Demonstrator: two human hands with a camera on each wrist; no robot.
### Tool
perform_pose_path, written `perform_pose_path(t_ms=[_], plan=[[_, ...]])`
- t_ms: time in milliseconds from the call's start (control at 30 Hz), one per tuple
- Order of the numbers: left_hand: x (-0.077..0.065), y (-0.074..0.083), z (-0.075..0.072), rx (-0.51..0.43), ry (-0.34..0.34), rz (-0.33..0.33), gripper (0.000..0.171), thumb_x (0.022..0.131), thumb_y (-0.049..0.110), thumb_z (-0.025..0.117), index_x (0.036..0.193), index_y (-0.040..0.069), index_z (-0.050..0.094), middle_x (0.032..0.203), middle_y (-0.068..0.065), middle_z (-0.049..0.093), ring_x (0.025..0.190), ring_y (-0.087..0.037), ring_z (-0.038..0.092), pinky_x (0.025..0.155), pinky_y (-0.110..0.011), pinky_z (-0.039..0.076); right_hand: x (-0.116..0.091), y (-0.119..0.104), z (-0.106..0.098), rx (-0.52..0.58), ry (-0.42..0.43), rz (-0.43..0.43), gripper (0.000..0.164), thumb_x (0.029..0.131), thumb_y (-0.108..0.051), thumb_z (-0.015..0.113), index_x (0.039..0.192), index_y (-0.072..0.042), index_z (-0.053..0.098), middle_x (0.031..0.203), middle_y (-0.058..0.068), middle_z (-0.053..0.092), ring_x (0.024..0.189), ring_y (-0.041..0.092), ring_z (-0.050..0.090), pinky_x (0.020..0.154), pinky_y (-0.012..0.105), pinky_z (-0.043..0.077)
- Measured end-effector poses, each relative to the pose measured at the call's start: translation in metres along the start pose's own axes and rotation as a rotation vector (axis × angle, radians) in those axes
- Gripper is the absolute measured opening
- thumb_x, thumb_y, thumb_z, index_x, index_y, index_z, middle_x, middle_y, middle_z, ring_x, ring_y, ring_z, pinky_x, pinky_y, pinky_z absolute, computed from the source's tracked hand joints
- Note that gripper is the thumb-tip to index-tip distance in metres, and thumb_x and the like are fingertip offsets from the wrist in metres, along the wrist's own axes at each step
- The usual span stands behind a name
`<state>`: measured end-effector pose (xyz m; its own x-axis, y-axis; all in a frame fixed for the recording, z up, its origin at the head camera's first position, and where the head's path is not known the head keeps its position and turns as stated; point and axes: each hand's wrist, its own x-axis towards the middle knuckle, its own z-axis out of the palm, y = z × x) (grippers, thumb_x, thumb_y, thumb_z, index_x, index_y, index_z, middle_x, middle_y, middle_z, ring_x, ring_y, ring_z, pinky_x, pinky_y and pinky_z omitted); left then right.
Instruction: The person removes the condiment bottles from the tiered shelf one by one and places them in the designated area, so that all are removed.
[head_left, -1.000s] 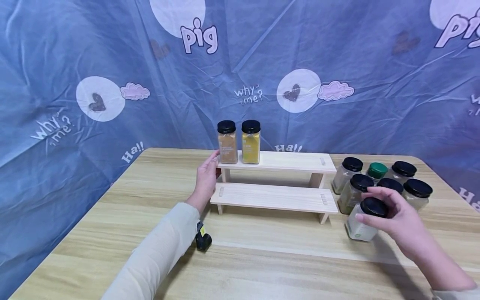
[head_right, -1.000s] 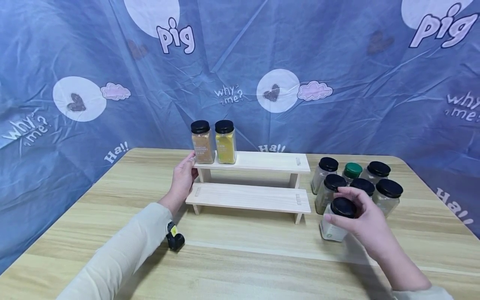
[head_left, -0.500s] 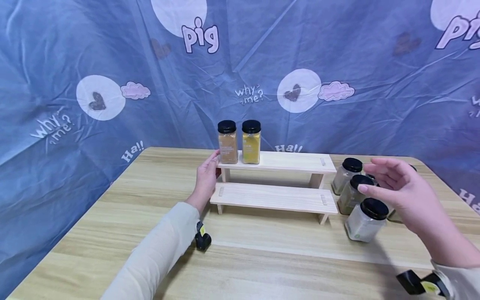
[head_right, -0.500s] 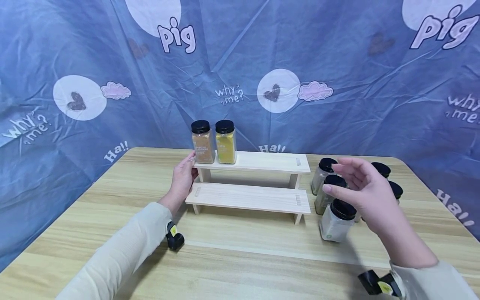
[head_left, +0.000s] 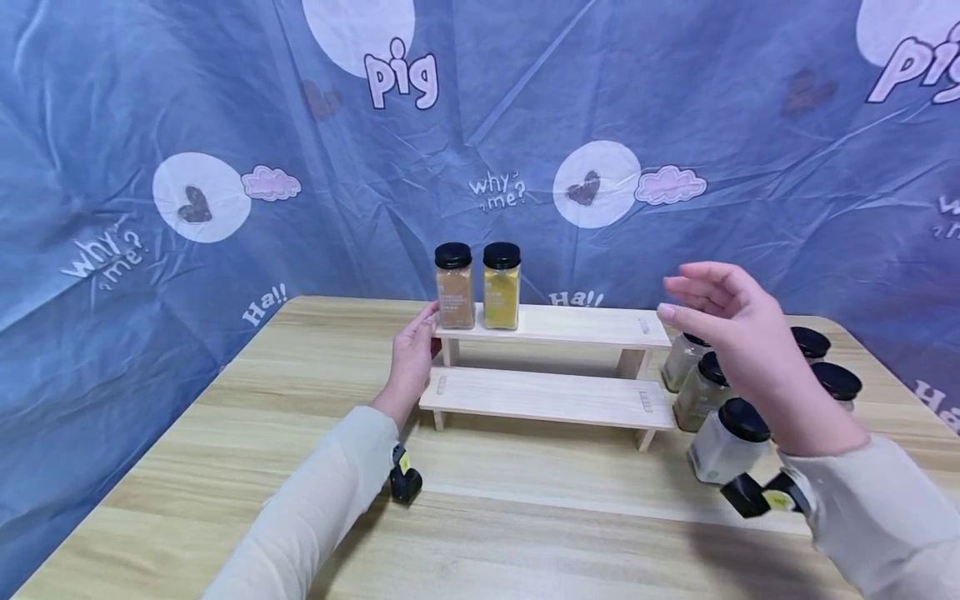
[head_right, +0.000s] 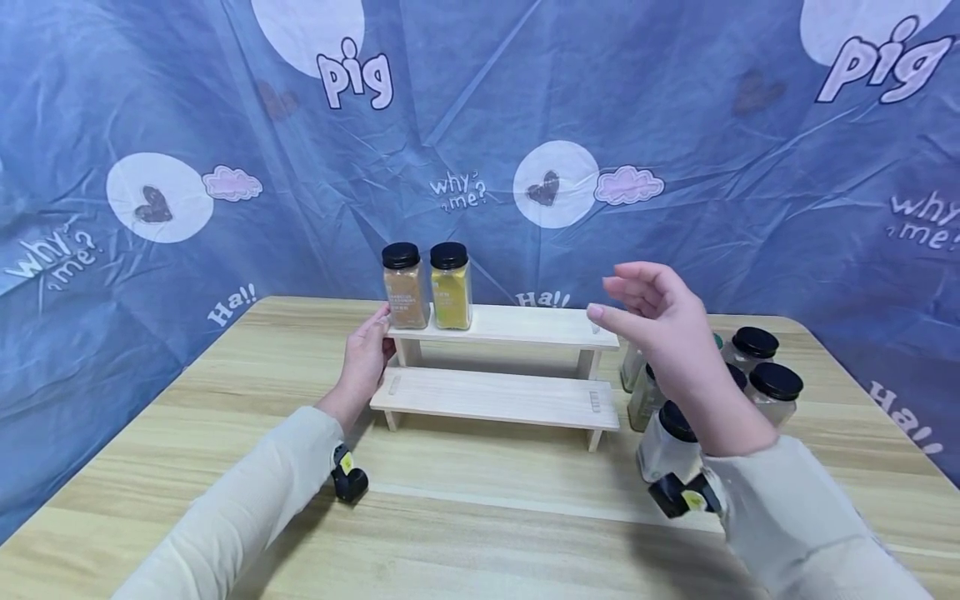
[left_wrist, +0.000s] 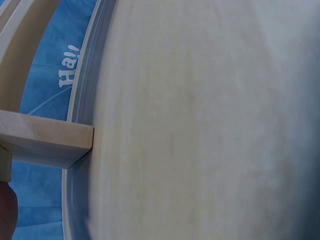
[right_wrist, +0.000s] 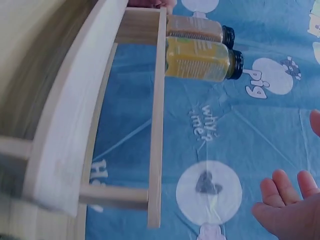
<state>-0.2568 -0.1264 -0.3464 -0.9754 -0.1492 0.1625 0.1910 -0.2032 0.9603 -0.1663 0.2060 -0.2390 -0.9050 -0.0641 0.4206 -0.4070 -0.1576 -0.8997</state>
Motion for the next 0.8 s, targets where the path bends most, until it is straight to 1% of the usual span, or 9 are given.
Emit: perform_pose_path(t_ms=[167, 233, 333, 400, 467, 533, 600, 700, 800], plan=[[0.000, 0.000, 0.000, 0.006, 0.004, 0.004, 0.041, 0.094, 0.009, 0.037, 0.134, 0.008, 0.049, 0.137, -0.014, 0.048, 0.116, -0.027, 0.054, 0.099, -0.037, 0.043, 0.014, 0.004, 0.017, 0.012, 0.019, 0.028, 0.037, 0.080, 0.009, 0.063, 0.110, -0.011, 0.052, 0.095, -0.005, 0.067, 0.089, 0.005, 0.062, 0.076, 0.013, 0.050], [0.000, -0.001, 0.000, 0.012, 0.006, 0.009, 0.041, 0.095, 0.010, 0.038, 0.134, 0.008, 0.049, 0.137, -0.014, 0.049, 0.110, -0.022, 0.057, 0.097, -0.036, 0.044, 0.019, 0.007, 0.023, 0.010, 0.020, 0.047, 0.036, 0.080, 0.007, 0.064, 0.108, -0.013, 0.053, 0.094, -0.007, 0.066, 0.088, 0.004, 0.061, 0.077, 0.012, 0.049], [0.000, -0.002, 0.000, 0.023, 0.013, 0.014, 0.041, 0.094, 0.010, 0.038, 0.133, 0.008, 0.050, 0.134, -0.013, 0.051, 0.096, -0.013, 0.061, 0.092, -0.031, 0.048, 0.025, 0.012, 0.033, 0.015, 0.024, 0.093, 0.035, 0.081, 0.003, 0.065, 0.107, -0.016, 0.053, 0.094, -0.008, 0.065, 0.087, 0.004, 0.061, 0.078, 0.012, 0.048], [0.000, -0.002, 0.000, 0.030, 0.015, 0.015, 0.041, 0.094, 0.010, 0.038, 0.133, 0.008, 0.050, 0.133, -0.014, 0.052, 0.090, -0.008, 0.061, 0.089, -0.029, 0.049, 0.029, 0.014, 0.039, -0.022, 0.029, 0.134, 0.034, 0.082, -0.002, 0.067, 0.108, -0.019, 0.052, 0.097, -0.008, 0.062, 0.089, 0.003, 0.060, 0.080, 0.012, 0.047], [0.001, -0.002, 0.000, 0.027, 0.012, 0.017, 0.041, 0.094, 0.010, 0.038, 0.133, 0.007, 0.050, 0.133, -0.014, 0.052, 0.089, -0.007, 0.061, 0.088, -0.028, 0.049, 0.033, 0.015, 0.047, -0.061, 0.035, 0.182, 0.036, 0.082, -0.007, 0.068, 0.111, -0.020, 0.051, 0.103, -0.006, 0.059, 0.094, 0.005, 0.058, 0.084, 0.013, 0.045], [0.001, -0.002, 0.000, 0.020, 0.009, 0.019, 0.041, 0.094, 0.010, 0.038, 0.133, 0.007, 0.050, 0.134, -0.015, 0.051, 0.091, -0.008, 0.061, 0.090, -0.029, 0.048, 0.036, 0.017, 0.054, -0.132, 0.030, 0.226, 0.042, 0.083, -0.011, 0.068, 0.120, -0.017, 0.049, 0.113, -0.001, 0.056, 0.102, 0.007, 0.055, 0.091, 0.017, 0.042], [0.001, -0.001, 0.000, 0.015, 0.006, 0.019, 0.041, 0.094, 0.010, 0.038, 0.133, 0.007, 0.050, 0.134, -0.015, 0.051, 0.094, -0.010, 0.060, 0.092, -0.031, 0.048, 0.040, 0.019, 0.062, -0.182, 0.018, 0.260, 0.052, 0.084, -0.013, 0.066, 0.131, -0.013, 0.043, 0.125, 0.006, 0.052, 0.112, 0.014, 0.051, 0.099, 0.024, 0.039], [0.001, -0.001, 0.000, 0.014, 0.005, 0.015, 0.041, 0.095, 0.010, 0.038, 0.133, 0.007, 0.050, 0.134, -0.014, 0.051, 0.096, -0.011, 0.060, 0.093, -0.032, 0.047, 0.045, 0.024, 0.073, -0.198, -0.009, 0.286, 0.065, 0.085, -0.011, 0.064, 0.142, -0.006, 0.031, 0.140, 0.015, 0.041, 0.126, 0.022, 0.042, 0.108, 0.033, 0.032], [0.000, -0.001, 0.000, 0.016, 0.002, 0.010, 0.041, 0.095, 0.011, 0.038, 0.134, 0.008, 0.050, 0.135, -0.013, 0.051, 0.096, -0.011, 0.060, 0.093, -0.032, 0.047, 0.049, 0.030, 0.084, -0.168, -0.021, 0.303, 0.070, 0.085, -0.008, 0.063, 0.144, -0.005, 0.026, 0.145, 0.017, 0.035, 0.131, 0.026, 0.036, 0.110, 0.035, 0.029]])
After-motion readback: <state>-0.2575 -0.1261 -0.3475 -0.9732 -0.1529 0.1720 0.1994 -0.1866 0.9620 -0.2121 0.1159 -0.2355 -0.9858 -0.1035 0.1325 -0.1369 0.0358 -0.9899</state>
